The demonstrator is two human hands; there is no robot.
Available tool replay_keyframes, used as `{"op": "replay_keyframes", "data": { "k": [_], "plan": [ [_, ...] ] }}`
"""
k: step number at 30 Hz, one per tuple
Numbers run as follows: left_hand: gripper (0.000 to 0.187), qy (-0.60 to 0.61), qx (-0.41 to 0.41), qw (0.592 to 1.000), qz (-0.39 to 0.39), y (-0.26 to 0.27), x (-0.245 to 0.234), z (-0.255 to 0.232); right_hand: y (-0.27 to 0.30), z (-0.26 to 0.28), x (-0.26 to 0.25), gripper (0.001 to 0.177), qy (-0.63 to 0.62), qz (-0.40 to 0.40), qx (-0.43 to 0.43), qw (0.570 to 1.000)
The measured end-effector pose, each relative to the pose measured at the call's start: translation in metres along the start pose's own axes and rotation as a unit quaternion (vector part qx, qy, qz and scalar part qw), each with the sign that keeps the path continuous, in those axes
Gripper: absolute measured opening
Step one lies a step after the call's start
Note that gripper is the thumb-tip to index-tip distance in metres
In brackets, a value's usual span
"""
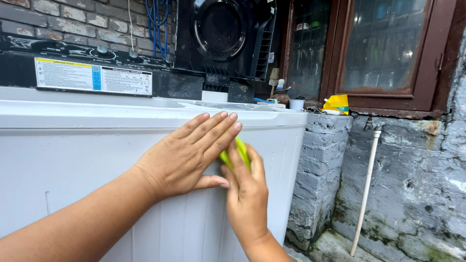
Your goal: The person cleans the exterior and interior of a washing machine using a brush and soapy water.
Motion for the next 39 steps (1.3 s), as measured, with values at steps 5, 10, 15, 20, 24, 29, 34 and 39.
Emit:
{"op": "replay_keyframes", "data": {
  "k": [5,10,15,20,24,29,34,39],
  "plan": [
    [0.096,-0.026,-0.013,0.999,0.014,-0.001,0.000,0.000,-0.006,-0.018,-0.023,0.055,0.088,-0.009,0.095,0.992],
    [0.074,-0.101,-0.044,0.993,0.033,-0.003,0.000,-0.003,-0.035,-0.028,-0.018,0.056,0.084,-0.072,0.036,0.993],
    [0.075,0.012,-0.026,1.000,0.001,0.000,-0.005,0.000,0.022,0.001,0.000,0.059,0.096,0.025,-0.063,0.993],
    [0.074,0.019,-0.039,0.999,0.008,0.001,-0.005,0.000,0.031,-0.020,-0.018,0.059,0.126,-0.001,0.015,0.992],
    [0.074,0.047,-0.049,0.998,0.008,0.003,-0.005,0.001,-0.015,-0.026,-0.014,0.058,0.104,-0.050,0.022,0.993],
    [0.076,0.061,-0.034,0.998,-0.006,0.004,-0.007,0.004,0.012,0.002,0.005,0.061,0.119,0.033,-0.092,0.988],
    [0.073,0.042,-0.039,0.998,0.000,0.004,-0.006,0.002,0.061,-0.013,-0.013,0.066,0.073,0.085,-0.074,0.991],
    [0.073,0.056,-0.047,0.997,0.006,0.004,-0.006,0.002,0.009,-0.033,-0.019,0.058,0.109,-0.014,-0.010,0.994]
  ]
}}
Point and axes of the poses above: each hand's wrist, its own y-axis away from the middle knuckle, its own x-axis out of the palm, z = x × y, the point moved 1 cm from there along -y, towards the middle knuckle, and after that the axes turned 8 degrees about -x, right-handed, at the moved point
